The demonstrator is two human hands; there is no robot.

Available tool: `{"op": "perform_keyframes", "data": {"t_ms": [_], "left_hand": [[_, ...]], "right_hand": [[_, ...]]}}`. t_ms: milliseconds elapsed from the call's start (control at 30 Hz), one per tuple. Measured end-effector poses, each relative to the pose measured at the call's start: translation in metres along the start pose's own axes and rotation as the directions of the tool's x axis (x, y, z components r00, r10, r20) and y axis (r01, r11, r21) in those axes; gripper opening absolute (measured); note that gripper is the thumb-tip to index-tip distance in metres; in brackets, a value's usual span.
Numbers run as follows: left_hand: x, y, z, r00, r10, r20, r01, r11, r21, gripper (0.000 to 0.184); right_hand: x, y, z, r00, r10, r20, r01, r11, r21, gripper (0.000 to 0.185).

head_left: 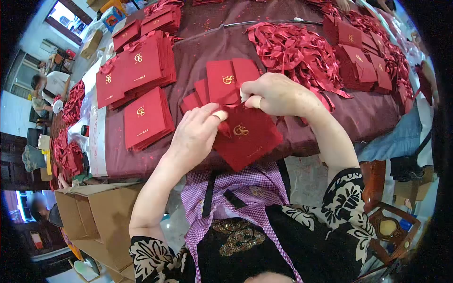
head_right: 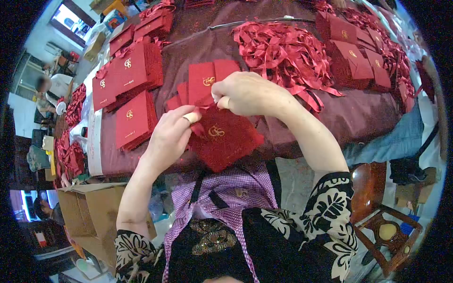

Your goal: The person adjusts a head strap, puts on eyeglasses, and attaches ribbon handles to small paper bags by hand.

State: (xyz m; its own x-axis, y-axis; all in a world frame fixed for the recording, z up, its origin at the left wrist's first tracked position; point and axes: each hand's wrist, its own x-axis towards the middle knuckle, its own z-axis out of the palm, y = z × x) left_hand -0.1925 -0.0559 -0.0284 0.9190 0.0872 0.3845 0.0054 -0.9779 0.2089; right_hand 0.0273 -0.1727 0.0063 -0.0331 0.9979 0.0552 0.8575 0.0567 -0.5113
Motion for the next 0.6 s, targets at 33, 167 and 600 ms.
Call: {"op": "perform_keyframes", "data": {"t_ms": [33, 167, 600], "left_hand": [[0.001, -0.003, 0.002, 0.995, -0.078, -0.055, 0.065, 0.975, -0.212, 0.034], [0.009, -0.024, -0.002, 0.666, -0.703, 0.249, 0.441, 0.102, -0.892, 0.016], [0.006, -0.025, -0.013, 0.814, -0.53, -0.236, 0.302, 0.734, -0.609, 0.008]], "right_hand": [[-0.001, -0.001, 0.001, 1.0, -0.018, -0.02, 0.018, 1.0, 0.007, 0.014], [-0.007, -0.01, -0.01, 1.0, 0.02, 0.004, -0.02, 1.0, -0.011, 0.014], [0.0, 0.006, -0.007, 0.999, 0.046, -0.021, -0.046, 0.998, -0.039, 0.016]]}}
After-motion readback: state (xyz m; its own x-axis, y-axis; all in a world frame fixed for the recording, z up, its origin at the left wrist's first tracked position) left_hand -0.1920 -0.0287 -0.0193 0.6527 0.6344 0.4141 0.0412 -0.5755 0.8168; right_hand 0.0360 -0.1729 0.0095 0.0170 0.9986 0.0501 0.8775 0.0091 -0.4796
